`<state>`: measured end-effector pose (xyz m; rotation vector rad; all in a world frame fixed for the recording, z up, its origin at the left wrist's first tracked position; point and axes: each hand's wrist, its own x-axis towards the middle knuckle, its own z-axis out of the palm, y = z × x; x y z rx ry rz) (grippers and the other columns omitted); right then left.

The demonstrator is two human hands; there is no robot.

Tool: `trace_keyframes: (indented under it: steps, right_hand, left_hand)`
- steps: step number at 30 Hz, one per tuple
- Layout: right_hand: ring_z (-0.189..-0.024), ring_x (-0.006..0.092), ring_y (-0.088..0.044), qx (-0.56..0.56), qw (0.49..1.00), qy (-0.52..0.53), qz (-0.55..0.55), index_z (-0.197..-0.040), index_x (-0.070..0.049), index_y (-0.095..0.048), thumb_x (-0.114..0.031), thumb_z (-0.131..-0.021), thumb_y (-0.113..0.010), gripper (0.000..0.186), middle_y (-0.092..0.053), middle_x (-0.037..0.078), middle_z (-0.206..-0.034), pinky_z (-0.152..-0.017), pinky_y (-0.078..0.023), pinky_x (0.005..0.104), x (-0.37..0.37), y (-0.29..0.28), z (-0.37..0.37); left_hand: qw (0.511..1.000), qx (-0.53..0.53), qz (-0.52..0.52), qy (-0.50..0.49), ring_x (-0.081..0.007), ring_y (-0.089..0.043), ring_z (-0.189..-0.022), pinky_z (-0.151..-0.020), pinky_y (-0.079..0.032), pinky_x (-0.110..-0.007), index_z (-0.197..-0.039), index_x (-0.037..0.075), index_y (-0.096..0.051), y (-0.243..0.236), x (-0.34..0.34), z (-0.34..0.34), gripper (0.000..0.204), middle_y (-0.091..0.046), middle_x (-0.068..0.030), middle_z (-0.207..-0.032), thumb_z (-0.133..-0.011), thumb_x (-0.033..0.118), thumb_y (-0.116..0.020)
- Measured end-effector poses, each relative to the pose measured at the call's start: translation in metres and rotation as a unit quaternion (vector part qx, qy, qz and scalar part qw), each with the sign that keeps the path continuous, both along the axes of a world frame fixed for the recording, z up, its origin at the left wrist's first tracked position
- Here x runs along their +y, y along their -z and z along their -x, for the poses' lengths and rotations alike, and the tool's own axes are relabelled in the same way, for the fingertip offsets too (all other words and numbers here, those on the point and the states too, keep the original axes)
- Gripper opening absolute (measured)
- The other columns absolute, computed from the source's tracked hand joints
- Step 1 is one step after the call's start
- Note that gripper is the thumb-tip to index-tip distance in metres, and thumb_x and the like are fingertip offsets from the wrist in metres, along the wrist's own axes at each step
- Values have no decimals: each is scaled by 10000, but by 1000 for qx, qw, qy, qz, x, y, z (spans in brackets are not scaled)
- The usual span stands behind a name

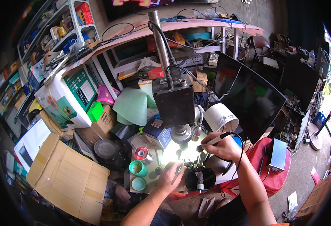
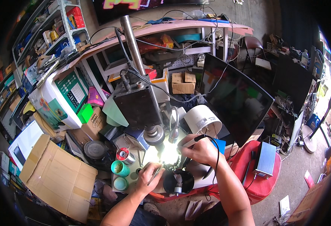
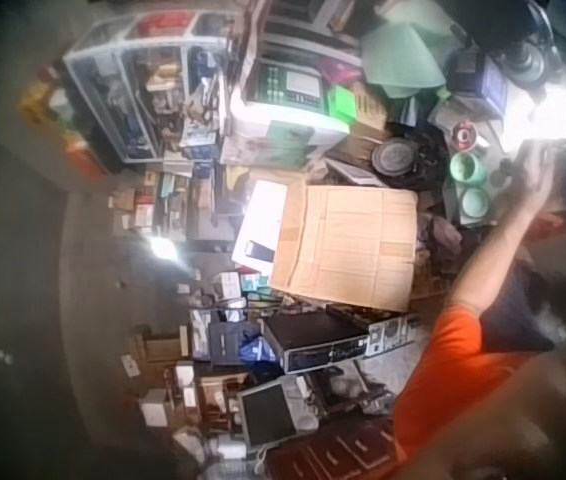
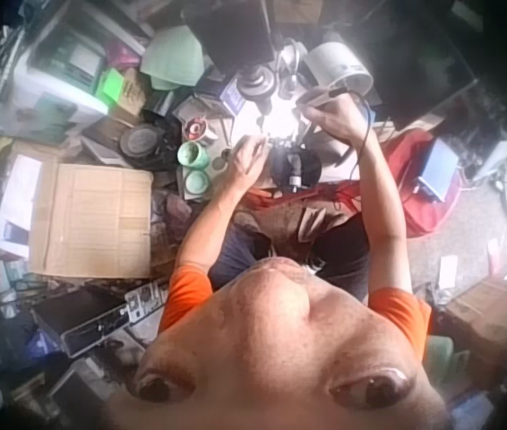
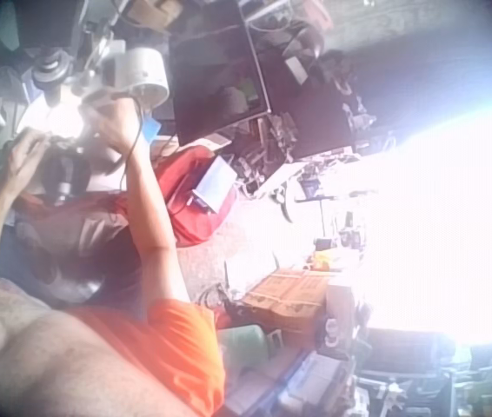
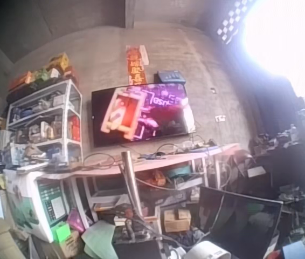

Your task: The person solders wires to a small circuit board held in a black plastic housing. They use a soldering iron in the right hand and tweezers in the left hand to position the wires and apply solder. The person occasionally adjusts the position of the housing and the wires during the process.

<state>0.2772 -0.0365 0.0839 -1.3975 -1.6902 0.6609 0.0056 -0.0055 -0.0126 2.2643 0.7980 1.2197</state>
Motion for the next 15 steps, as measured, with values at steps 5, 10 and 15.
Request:
trace_keyframes:
  steps: [5, 10, 15]
  right_hand:
    - [-858, 206, -738, 1, 1000, 4, 2, -1052, -15, -789, -190, -901, -780, 232, -763, 104, -942, -785, -587, 331, -1, -1, 1]
    - [-858, 202, -737, 7, 1000, 2, 5, -1053, -13, -788, -187, -904, -778, 230, -764, 103, -941, -784, -586, 329, -1, -2, 1]
    - [-858, 193, -735, 18, 1000, 2, 16, -1057, -9, -786, -181, -904, -779, 230, -763, 99, -938, -781, -586, 325, -1, -2, 1]
  left_hand:
    - [1000, 1, -3, 0, -383, -718, -898, -775, -571, -421, -1097, 9, -663, 0, 0, 0, 219, -712, -196, -1011, -916, 54, -778]
    - [1000, -1, -5, 0, -383, -719, -897, -774, -572, -420, -1098, 9, -662, 1, 1, 0, 221, -712, -197, -1011, -914, 50, -778]
    - [1000, 1, -7, 0, -384, -719, -897, -773, -572, -421, -1098, 9, -661, 1, 1, 0, 225, -711, -198, -1012, -912, 48, -780]
